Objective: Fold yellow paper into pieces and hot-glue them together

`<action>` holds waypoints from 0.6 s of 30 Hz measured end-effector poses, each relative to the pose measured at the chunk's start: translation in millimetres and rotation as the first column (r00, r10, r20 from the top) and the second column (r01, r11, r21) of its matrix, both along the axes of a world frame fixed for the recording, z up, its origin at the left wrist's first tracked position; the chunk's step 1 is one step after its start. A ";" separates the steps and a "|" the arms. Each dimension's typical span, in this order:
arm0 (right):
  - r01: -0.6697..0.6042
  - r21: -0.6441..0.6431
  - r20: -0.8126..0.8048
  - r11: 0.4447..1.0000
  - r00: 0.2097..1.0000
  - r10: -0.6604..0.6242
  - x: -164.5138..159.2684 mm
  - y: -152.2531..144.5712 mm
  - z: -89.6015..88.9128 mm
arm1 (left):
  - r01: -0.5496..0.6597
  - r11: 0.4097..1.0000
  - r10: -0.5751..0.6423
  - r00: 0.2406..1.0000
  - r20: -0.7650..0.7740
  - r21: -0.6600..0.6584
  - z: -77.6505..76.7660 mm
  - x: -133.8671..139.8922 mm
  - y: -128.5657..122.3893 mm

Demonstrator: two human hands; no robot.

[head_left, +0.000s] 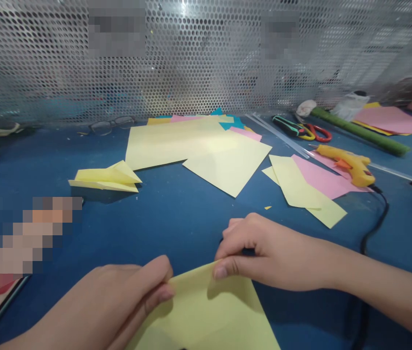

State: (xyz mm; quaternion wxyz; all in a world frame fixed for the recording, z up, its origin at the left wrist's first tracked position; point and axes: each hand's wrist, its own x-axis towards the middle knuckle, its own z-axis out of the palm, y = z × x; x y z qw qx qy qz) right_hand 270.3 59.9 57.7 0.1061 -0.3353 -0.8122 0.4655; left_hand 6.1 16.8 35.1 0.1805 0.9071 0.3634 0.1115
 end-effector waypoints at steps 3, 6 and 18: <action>0.026 0.034 -0.009 0.999 1.000 -0.025 0.6 2.4 -1.0 | -0.106 0.994 0.106 0.994 -0.018 -0.020 -0.2 1.8 -0.6; 0.056 0.207 0.011 0.977 0.998 -0.060 1.2 7.2 -4.1 | -0.167 0.973 0.171 0.985 -0.013 0.158 -6.7 -0.9 0.9; -0.146 0.298 0.189 0.943 0.978 0.091 -2.2 -15.6 -1.7 | 0.251 0.808 -0.217 0.968 -0.127 0.533 -31.6 -0.9 -5.8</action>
